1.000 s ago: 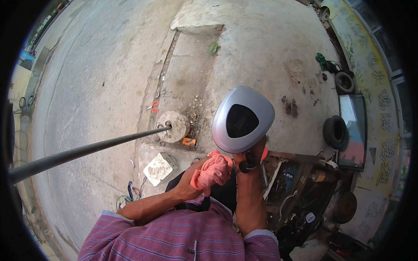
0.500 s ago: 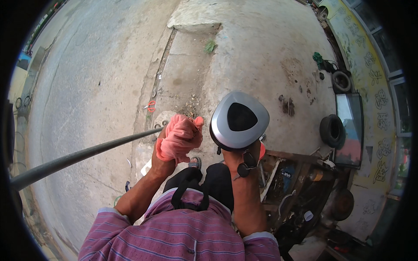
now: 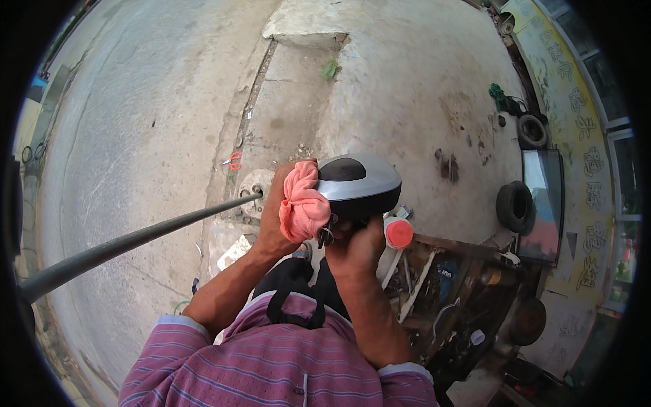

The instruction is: The person cleans a small black electronic component with wires using a pink cloth. They wipe the exterior and interior surfaces, then use a small metal tool to scrape or adjust inside the component while continuing to wipe it.

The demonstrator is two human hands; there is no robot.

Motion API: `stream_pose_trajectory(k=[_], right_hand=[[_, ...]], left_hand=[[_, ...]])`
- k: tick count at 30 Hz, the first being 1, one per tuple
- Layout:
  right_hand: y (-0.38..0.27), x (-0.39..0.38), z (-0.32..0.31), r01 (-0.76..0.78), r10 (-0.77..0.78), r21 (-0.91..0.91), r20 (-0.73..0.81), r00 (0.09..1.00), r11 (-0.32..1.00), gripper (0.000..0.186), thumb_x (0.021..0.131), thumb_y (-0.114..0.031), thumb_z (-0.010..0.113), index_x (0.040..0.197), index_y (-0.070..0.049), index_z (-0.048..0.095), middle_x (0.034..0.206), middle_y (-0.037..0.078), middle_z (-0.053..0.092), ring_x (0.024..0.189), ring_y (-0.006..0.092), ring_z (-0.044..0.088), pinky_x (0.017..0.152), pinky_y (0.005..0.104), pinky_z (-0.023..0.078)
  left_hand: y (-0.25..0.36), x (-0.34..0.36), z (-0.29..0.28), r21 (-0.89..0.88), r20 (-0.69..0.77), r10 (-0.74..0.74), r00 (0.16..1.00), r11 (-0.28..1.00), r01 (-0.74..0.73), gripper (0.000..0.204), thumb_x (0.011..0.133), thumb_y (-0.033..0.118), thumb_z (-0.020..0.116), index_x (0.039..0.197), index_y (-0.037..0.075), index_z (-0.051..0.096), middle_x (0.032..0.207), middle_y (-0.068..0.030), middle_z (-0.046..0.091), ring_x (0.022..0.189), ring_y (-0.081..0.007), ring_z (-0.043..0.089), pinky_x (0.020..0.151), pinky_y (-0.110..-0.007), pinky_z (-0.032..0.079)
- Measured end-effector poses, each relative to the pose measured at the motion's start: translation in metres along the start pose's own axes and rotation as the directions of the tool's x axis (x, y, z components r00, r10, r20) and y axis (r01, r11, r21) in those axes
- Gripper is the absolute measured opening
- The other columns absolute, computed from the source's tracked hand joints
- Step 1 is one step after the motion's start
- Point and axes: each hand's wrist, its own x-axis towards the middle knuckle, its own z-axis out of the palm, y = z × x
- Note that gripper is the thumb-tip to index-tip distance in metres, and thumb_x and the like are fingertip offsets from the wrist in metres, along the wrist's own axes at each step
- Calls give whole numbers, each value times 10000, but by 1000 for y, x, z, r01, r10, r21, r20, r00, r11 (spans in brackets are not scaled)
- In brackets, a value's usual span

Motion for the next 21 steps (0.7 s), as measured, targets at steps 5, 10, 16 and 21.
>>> stream_pose_trajectory(k=[5, 10, 16, 21], right_hand=[[-12, 2, -7, -54, 53, 58, 28, 998, 997, 222, 991, -275, 482, 1029, -100, 612, 846, 13, 656, 648, 126, 617, 555, 262, 520], [-21, -3, 0, -60, 68, 78, -103, 992, 995, 212, 992, -255, 482, 1056, -100, 612, 855, 25, 651, 655, 125, 608, 494, 262, 503], [-12, -8, 17, -11, 6, -31, -167, 986, 999, 226, 1027, -276, 464, 1042, -109, 615, 802, -7, 622, 622, 119, 571, 564, 277, 514], [-25, -14, 15, 124, -139, -225, -51, 989, 966, 312, 1026, -354, 471, 1070, -71, 596, 791, 3, 600, 639, 103, 554, 597, 271, 493]], left_hand=[[-5, -2, -3, -183, -73, -132, 989, 976, 117, 488, 772, 122, 803, 1191, 25, 573, 1110, -80, 621, 1025, -181, 601, 922, -322, 471], [-9, 6, -11, -284, 29, -229, 973, 932, 227, 456, 848, 160, 728, 1241, 4, 558, 1134, -77, 630, 1030, -172, 596, 933, -307, 461], [-30, 8, 1, -113, 125, -71, 990, 990, 86, 521, 942, 284, 565, 1371, 5, 472, 1345, -85, 517, 1239, -146, 471, 1045, -278, 365], [-7, 16, -9, -218, 382, -391, 838, 843, 492, 502, 879, 307, 597, 1291, 35, 508, 1170, -84, 591, 1075, -165, 573, 937, -294, 470]])
